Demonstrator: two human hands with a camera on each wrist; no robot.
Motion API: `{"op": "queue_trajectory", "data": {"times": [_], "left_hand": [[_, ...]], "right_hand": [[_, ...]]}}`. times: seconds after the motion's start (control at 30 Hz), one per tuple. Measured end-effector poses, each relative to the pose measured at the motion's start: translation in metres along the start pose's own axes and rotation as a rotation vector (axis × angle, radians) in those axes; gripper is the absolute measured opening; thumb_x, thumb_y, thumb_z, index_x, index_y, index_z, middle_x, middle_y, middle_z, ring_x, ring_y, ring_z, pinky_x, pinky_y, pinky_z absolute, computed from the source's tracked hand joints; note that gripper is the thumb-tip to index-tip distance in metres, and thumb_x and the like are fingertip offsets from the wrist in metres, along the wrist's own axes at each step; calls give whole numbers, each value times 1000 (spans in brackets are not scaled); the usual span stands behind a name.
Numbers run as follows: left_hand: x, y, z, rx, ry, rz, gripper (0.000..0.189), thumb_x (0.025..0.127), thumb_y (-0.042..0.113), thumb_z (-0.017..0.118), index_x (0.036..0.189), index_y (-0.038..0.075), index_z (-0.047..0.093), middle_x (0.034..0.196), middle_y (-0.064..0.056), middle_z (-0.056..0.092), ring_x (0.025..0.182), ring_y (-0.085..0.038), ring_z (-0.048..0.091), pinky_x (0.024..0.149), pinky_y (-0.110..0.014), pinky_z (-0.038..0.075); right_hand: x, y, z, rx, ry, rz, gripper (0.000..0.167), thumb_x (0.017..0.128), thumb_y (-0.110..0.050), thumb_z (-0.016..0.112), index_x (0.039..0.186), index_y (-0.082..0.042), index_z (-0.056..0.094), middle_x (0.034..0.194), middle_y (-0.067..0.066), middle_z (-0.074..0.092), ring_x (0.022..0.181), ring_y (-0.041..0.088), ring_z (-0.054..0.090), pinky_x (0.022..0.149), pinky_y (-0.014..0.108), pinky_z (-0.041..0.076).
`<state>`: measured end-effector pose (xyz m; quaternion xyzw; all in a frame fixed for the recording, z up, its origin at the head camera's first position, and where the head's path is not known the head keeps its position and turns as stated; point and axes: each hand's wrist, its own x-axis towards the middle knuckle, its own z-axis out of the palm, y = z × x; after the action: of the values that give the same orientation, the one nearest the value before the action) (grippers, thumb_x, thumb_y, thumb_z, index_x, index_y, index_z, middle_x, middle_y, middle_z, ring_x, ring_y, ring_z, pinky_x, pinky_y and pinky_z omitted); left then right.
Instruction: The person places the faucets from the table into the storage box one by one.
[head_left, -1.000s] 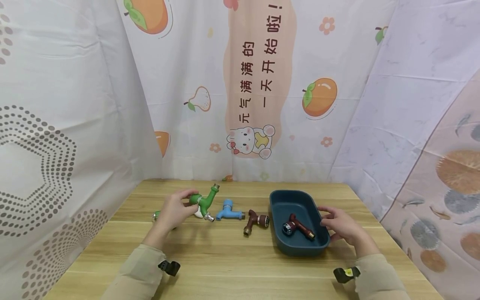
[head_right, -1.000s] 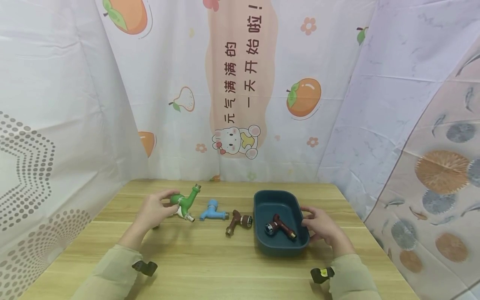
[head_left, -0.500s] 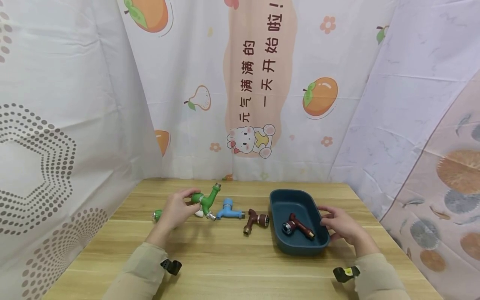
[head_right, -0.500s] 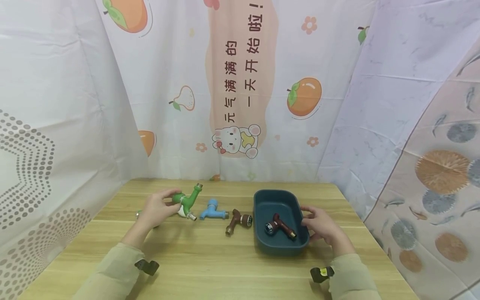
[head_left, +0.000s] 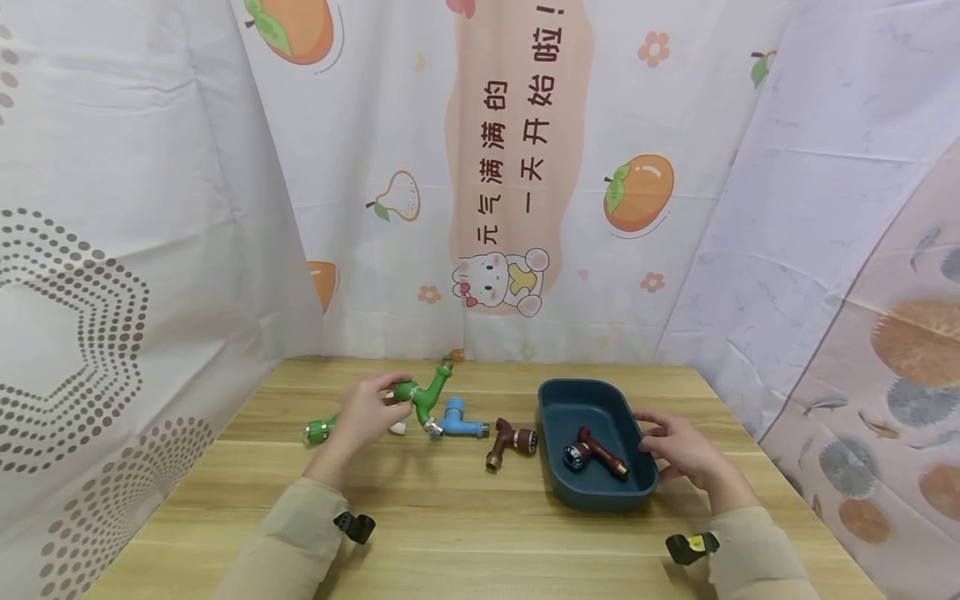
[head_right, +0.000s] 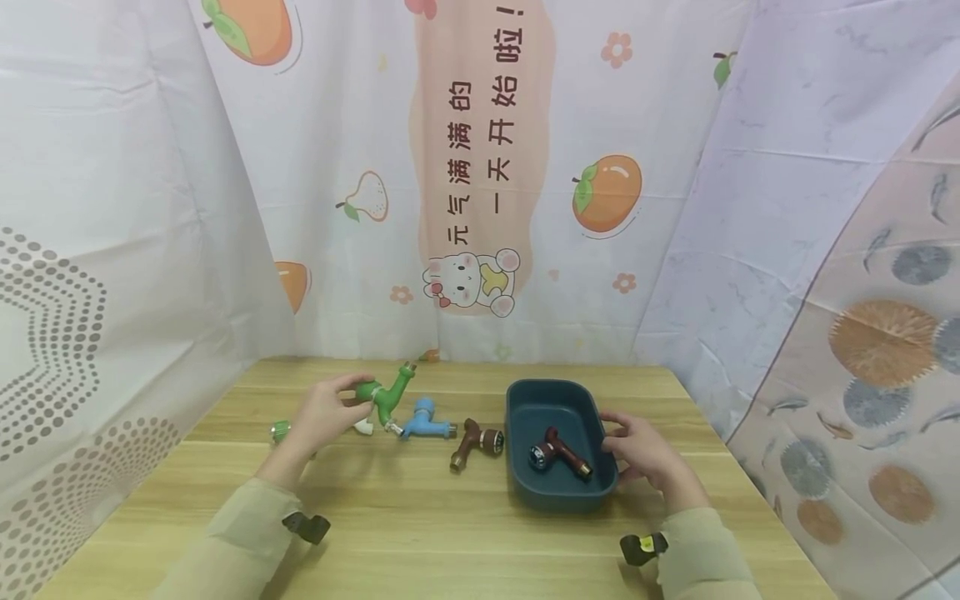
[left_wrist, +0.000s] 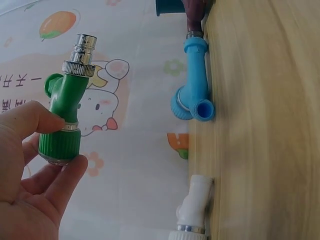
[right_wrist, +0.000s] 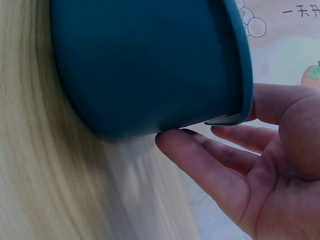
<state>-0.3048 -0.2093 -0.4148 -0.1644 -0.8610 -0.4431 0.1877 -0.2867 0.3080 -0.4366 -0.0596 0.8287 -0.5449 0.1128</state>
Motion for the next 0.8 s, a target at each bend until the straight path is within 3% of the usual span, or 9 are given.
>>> {"op": "queue_trajectory", "data": {"times": [0.8], "left_hand": [[18,25,40,-94,-39,25,38,81,-2,75,118,3,72,114,-9,68,102,-23,64,81,-29,59]], "right_hand": [[1,4,0,16,-1,13,63,99,-5,56,156,4,29,139,37,48,102,35,67,67,53,60]]}}
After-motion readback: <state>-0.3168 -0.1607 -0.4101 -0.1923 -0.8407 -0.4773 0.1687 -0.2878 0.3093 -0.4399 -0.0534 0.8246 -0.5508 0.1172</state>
